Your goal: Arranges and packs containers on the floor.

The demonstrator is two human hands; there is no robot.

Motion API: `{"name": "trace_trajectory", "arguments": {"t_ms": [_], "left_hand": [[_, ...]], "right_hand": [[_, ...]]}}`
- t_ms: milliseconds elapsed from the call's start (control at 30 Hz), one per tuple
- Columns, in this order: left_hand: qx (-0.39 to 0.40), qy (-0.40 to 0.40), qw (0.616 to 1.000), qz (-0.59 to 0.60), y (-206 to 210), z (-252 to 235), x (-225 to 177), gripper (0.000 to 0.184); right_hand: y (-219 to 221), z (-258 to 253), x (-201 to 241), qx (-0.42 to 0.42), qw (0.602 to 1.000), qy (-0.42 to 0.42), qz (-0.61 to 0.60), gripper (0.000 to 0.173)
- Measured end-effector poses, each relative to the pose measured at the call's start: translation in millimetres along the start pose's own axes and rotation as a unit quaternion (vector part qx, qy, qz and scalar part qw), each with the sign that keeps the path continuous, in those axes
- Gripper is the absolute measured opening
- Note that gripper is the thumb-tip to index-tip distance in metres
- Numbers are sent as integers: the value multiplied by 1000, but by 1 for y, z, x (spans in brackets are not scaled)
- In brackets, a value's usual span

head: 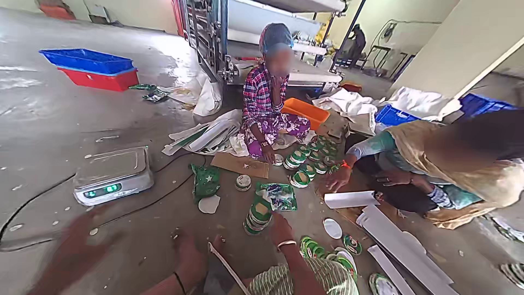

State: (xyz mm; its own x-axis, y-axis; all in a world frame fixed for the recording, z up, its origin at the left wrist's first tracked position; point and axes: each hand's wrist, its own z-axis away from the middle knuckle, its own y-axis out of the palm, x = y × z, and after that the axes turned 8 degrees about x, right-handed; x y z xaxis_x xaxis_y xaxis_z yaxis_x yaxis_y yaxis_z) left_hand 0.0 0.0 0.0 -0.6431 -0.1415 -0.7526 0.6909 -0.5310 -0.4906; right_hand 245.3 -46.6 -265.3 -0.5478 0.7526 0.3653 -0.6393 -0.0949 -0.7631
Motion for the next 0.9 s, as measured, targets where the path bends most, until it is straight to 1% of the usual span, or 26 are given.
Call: {"name": "trace_trajectory", "arguments": {"t_ms": [33, 67, 100, 133, 167, 200, 233, 300, 367, 433, 467, 533, 600, 667, 733, 767, 833, 867, 900], "left_hand": [[32, 115, 992, -36, 21, -70, 72, 41], [69, 234, 968, -62, 45, -142, 136, 58], [121, 330, 932, -86, 73, -206, 177, 85], [156, 375, 909, -94, 110, -246, 191, 107], [194, 367, 905, -95, 145, -262, 187, 120], [208, 355, 907, -87, 176, -269, 180, 129], [215, 328, 917, -71, 199, -270, 171, 134], [214, 276, 936, -42, 224, -269, 164, 134], [202, 265, 943, 8, 235, -269, 175, 135], [199, 253, 946, 37, 238, -270, 196, 134], [194, 253, 947, 37, 239, -272, 209, 131], [185, 254, 949, 34, 240, -273, 230, 123], [185, 241, 953, 24, 243, -267, 240, 118], [186, 241, 952, -22, 250, -265, 251, 115], [187, 252, 949, -31, 244, -256, 248, 113], [175, 263, 949, -9, 242, -253, 247, 113], [191, 261, 944, 64, 231, -242, 243, 113], [187, 283, 934, 112, 230, -238, 247, 114], [187, 304, 923, 143, 229, -233, 253, 114]], "right_hand": [[4, 5, 5, -3, 1000, -1, 7, 56], [8, 10, 11, -2, 1000, -2, 15, 57], [15, 11, 15, -8, 1000, 3, 25, 59], [22, 9, 18, -16, 999, 11, 40, 61], [29, 8, 20, -28, 998, 15, 48, 61], [36, 10, 20, -45, 998, 7, 45, 59], [41, 13, 20, -59, 998, -9, 31, 57], [43, 22, 18, -79, 996, -38, -28, 47], [42, 22, 11, -109, 992, -45, -54, 45], [40, 16, 7, -132, 990, -32, -24, 50], [41, 14, 8, -135, 990, -28, 0, 51], [45, 13, 12, -158, 986, -43, 22, 45], [41, 16, 12, -185, 981, -58, -19, 36], [40, 10, -1, -210, 970, -71, -97, 41], [45, -4, -17, -212, 942, -59, -254, 49], [46, -11, -21, -193, 916, -33, -351, 51], [40, -20, -19, -136, 836, 64, -528, 53], [37, -25, -15, -119, 792, 114, -588, 56], [36, -31, -8, -112, 748, 153, -636, 65]]}}
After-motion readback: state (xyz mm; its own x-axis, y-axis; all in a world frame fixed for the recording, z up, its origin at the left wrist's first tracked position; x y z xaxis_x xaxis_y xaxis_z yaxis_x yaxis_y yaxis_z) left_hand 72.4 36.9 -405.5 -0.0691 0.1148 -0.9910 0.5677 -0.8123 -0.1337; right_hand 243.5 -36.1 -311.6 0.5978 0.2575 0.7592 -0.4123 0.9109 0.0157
